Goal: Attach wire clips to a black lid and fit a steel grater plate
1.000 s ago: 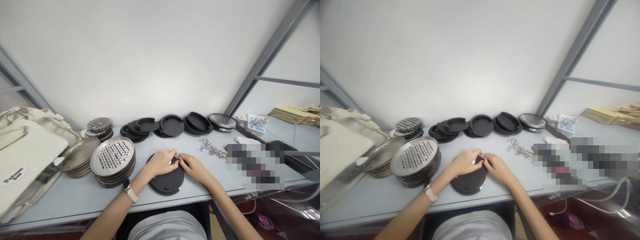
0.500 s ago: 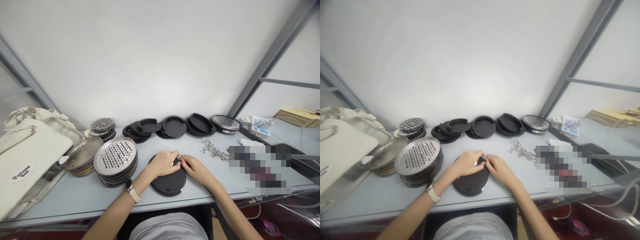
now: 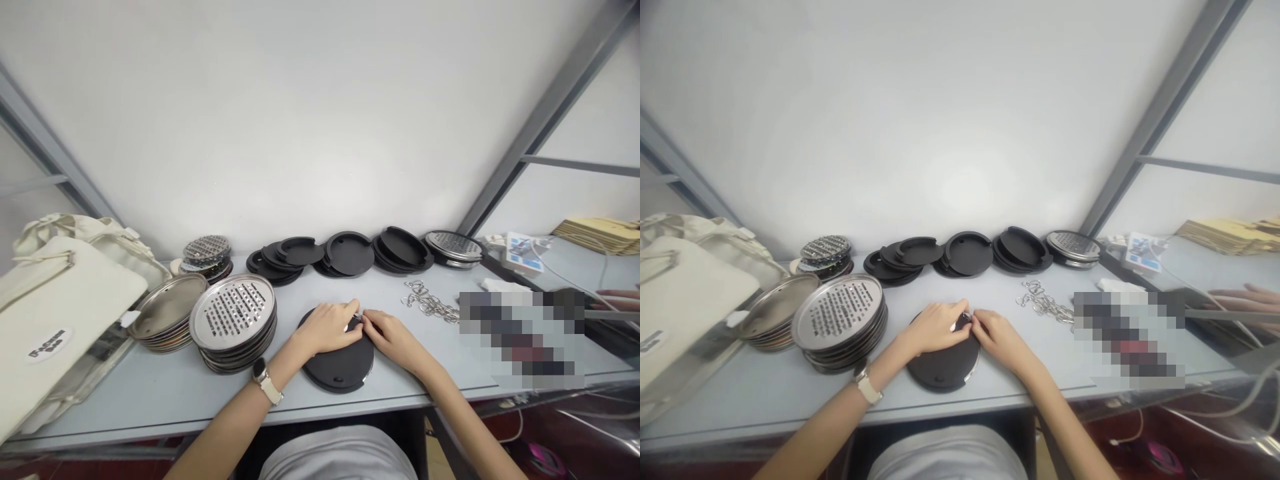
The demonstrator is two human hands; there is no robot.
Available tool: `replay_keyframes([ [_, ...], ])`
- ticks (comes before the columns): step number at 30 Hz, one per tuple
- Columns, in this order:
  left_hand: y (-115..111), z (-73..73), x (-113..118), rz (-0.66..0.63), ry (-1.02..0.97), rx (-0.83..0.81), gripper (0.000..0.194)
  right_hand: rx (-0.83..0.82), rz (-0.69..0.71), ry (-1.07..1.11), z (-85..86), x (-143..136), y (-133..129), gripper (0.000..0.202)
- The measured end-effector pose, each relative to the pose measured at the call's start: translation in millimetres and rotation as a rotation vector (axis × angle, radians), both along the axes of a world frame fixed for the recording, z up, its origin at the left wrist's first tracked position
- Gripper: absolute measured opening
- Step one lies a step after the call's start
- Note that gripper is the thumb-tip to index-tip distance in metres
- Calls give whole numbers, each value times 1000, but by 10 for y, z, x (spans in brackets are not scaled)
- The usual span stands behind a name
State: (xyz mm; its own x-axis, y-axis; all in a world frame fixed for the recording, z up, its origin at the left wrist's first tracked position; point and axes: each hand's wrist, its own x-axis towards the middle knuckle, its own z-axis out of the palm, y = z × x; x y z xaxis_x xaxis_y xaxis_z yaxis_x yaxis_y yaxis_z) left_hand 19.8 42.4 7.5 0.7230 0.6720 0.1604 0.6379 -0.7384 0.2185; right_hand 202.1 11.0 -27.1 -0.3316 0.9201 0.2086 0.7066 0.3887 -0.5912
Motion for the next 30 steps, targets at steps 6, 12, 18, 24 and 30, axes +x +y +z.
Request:
replay_keyframes([
  [6, 4, -12, 5, 18, 19, -8, 21, 2, -3, -14, 9, -2, -12, 28],
  [12, 7, -19, 6, 21, 14, -4, 22, 0, -3, -14, -10, 5, -6, 27],
  [18, -5, -2, 5, 13, 30, 2, 19, 16, -4, -22, -17, 4, 2, 28],
  [24, -5, -3, 3, 21, 12, -18, 20, 18, -4, -37, 10, -6, -5, 28],
  [30, 29, -22, -3, 60, -63, -79, 26, 22, -7, -37, 38, -14, -15, 27],
])
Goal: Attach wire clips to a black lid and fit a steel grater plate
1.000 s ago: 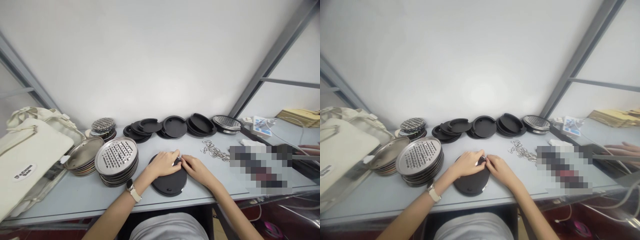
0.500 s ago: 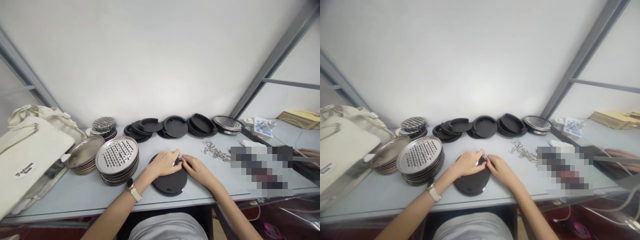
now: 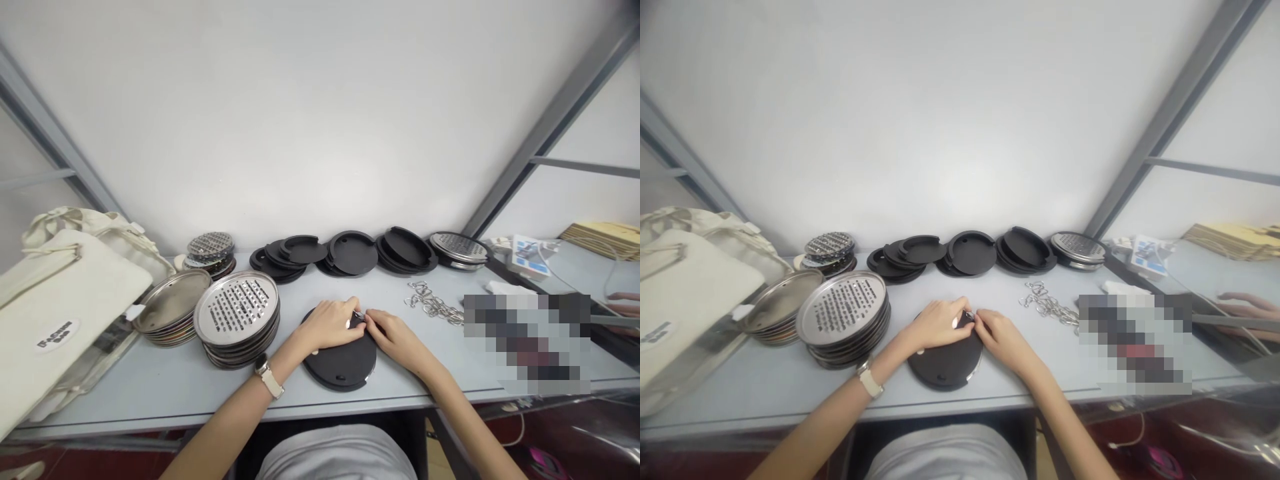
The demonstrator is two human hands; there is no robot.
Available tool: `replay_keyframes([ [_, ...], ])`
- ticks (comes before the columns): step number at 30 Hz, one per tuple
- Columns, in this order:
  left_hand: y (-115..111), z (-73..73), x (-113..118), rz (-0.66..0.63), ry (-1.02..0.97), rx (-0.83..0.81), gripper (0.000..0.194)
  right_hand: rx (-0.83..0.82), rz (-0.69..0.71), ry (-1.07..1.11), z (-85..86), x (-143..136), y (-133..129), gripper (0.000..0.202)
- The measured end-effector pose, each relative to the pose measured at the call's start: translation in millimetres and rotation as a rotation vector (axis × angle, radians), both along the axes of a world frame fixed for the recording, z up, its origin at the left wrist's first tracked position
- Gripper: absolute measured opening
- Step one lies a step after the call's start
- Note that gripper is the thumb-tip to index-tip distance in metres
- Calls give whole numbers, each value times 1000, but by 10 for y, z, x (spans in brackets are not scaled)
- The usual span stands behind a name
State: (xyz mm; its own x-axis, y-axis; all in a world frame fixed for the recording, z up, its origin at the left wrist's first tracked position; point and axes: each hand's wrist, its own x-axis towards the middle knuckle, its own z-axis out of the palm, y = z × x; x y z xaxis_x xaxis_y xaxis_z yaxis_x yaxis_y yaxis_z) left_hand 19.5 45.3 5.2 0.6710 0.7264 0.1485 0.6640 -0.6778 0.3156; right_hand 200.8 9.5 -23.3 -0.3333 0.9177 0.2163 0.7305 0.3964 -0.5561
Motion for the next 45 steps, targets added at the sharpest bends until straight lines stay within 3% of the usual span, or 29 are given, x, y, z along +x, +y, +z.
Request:
replay_keyframes([
  [14, 38, -42, -8, -9, -18, -22, 28, 4, -2, -27, -15, 4, 5, 29],
  [29, 6, 24, 1, 6, -12, -42, 29, 11, 39, 12, 2, 16, 2, 30],
  [45, 36, -41, -7, -42, -64, -39, 31, -1, 37, 26, 25, 16, -5, 32],
])
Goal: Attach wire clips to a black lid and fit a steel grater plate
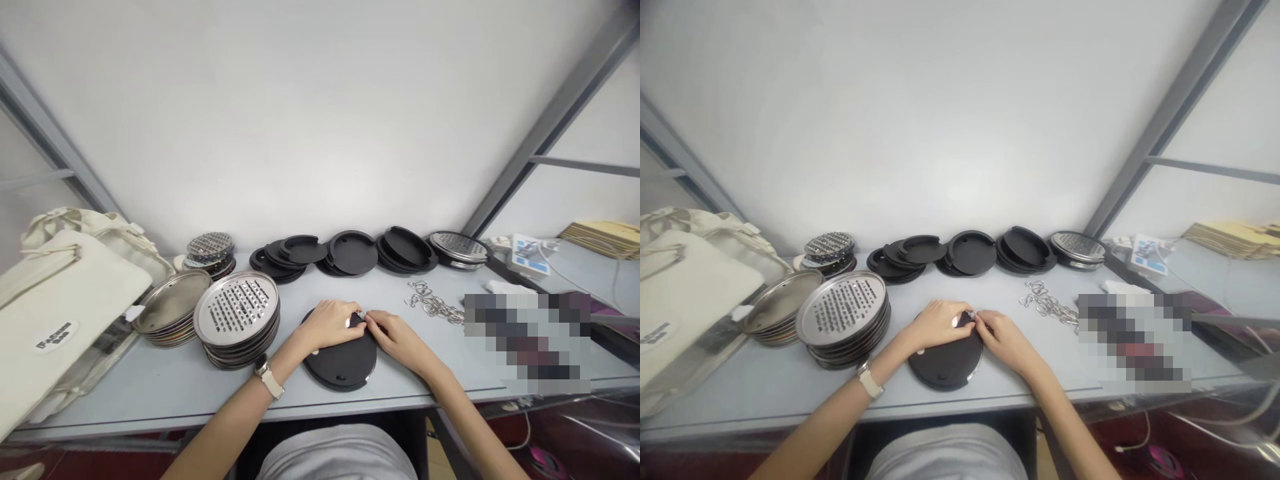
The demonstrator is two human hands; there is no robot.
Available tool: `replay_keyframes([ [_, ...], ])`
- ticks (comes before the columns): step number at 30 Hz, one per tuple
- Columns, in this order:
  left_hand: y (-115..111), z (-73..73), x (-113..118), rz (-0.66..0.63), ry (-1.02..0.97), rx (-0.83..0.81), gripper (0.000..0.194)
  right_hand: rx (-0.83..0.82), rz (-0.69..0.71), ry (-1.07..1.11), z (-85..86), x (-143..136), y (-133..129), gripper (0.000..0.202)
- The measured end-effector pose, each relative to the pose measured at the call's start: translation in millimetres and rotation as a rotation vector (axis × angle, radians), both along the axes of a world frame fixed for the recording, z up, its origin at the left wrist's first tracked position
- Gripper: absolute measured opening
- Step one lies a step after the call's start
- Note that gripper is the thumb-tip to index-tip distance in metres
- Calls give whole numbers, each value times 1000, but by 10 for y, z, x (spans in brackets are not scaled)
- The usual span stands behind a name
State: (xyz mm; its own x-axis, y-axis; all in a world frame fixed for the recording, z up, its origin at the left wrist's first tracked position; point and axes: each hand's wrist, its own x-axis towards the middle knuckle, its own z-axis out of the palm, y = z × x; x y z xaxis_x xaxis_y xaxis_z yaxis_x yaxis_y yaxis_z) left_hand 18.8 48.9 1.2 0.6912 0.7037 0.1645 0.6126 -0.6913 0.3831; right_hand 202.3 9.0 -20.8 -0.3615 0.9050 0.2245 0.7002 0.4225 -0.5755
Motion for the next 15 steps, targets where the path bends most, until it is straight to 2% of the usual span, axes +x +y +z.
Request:
replay_keyframes([
  [15, 25, -33, -12, -28, -14, 43, 30, 1, -5, -2, -19, -4, -6, 31],
])
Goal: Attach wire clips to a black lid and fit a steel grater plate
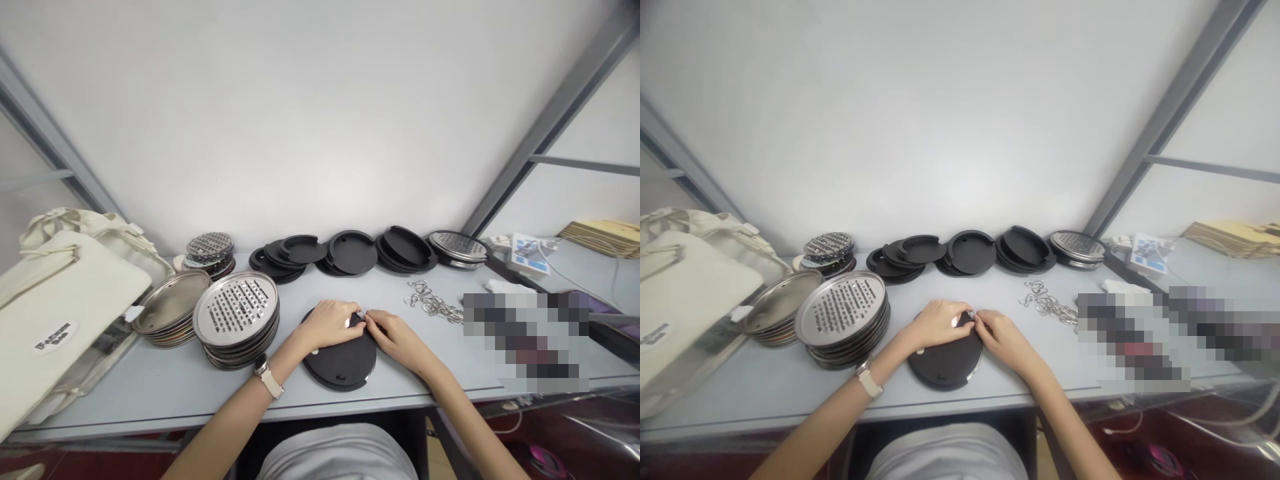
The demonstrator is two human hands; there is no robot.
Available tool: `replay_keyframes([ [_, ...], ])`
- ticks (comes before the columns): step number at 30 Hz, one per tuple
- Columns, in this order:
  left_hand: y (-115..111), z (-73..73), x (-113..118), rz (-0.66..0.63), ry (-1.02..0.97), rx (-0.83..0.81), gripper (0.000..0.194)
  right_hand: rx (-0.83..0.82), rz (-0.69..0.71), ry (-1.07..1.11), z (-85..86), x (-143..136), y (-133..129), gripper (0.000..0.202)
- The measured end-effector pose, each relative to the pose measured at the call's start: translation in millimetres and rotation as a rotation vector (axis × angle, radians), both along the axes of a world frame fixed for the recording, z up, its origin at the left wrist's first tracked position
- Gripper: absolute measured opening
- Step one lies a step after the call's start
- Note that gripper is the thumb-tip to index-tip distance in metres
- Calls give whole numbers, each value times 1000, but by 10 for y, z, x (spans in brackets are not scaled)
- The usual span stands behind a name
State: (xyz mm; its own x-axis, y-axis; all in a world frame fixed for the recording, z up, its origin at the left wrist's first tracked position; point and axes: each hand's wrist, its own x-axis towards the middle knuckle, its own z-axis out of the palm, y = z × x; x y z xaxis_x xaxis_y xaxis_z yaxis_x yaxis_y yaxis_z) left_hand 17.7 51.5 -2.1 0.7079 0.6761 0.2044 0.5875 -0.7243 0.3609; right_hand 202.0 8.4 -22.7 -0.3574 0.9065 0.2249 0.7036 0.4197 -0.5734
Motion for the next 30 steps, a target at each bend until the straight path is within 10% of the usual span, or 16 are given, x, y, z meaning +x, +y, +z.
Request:
replay_keyframes([
  [30, -24, -1, 5, 4, 5, 1, 29, -14, -5, 9, 0, -1, 7, 29],
])
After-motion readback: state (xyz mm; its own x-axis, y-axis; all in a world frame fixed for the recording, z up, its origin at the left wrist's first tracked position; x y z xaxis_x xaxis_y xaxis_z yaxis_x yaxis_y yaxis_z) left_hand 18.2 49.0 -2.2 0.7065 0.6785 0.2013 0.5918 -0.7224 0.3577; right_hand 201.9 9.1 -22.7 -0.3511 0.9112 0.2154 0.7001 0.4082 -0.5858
